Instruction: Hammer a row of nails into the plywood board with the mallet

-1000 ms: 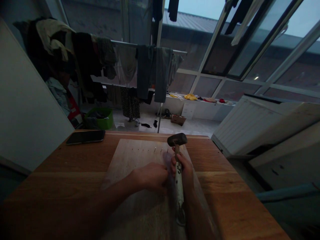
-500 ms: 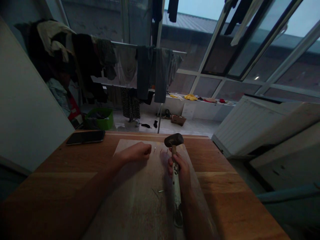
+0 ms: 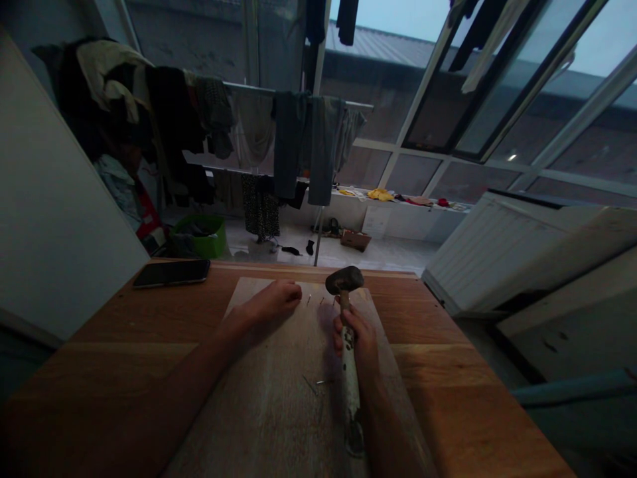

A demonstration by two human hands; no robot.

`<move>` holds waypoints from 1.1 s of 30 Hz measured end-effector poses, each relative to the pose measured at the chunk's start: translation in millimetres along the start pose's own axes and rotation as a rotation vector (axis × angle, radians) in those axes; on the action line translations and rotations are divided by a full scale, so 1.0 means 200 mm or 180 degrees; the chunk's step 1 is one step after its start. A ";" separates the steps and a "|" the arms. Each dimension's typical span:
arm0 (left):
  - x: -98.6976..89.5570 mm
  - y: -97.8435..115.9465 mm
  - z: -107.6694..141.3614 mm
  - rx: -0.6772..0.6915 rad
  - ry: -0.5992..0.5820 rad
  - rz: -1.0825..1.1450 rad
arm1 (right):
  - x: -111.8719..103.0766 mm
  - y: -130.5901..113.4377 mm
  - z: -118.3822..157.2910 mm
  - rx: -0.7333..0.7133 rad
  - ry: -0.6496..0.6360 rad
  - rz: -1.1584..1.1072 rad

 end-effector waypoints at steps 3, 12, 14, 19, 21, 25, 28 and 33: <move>0.01 -0.04 0.00 -0.0196 0.0122 0.0313 | 0.03 0.00 0.01 0.0030 -0.0098 0.0055; 0.02 -0.14 0.00 -0.0322 0.0186 0.0809 | 0.17 0.10 0.07 0.0068 -0.0630 0.0141; 0.02 -0.14 0.00 -0.0244 0.0205 0.0849 | 0.19 0.12 0.08 0.0111 -0.0774 0.0230; 0.04 -0.15 0.00 -0.0059 0.0209 0.1123 | 0.20 0.15 0.10 0.0144 -0.0974 0.0461; 0.05 -0.16 0.00 -0.0093 0.0141 0.1050 | 0.20 0.15 0.09 0.0104 -0.0951 0.0486; 0.04 -0.14 0.00 -0.0104 0.0038 0.0950 | 0.20 0.13 0.09 0.0094 -0.0925 0.0414; -0.02 -0.08 0.00 -0.0179 0.0038 0.0623 | 0.18 0.09 0.07 0.0109 -0.0883 0.0173; -0.05 0.24 0.03 0.0267 -0.0558 -0.0087 | 0.09 0.01 0.02 0.0119 -0.0798 -0.0213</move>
Point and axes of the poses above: each hand's wrist, its own z-axis away from the middle knuckle, its own x-axis out of the palm, y = z × x, the point moved 5 cm from there along -z, towards the middle knuckle, and after that the axes turned 6 degrees about y, right-handed, at the moved point
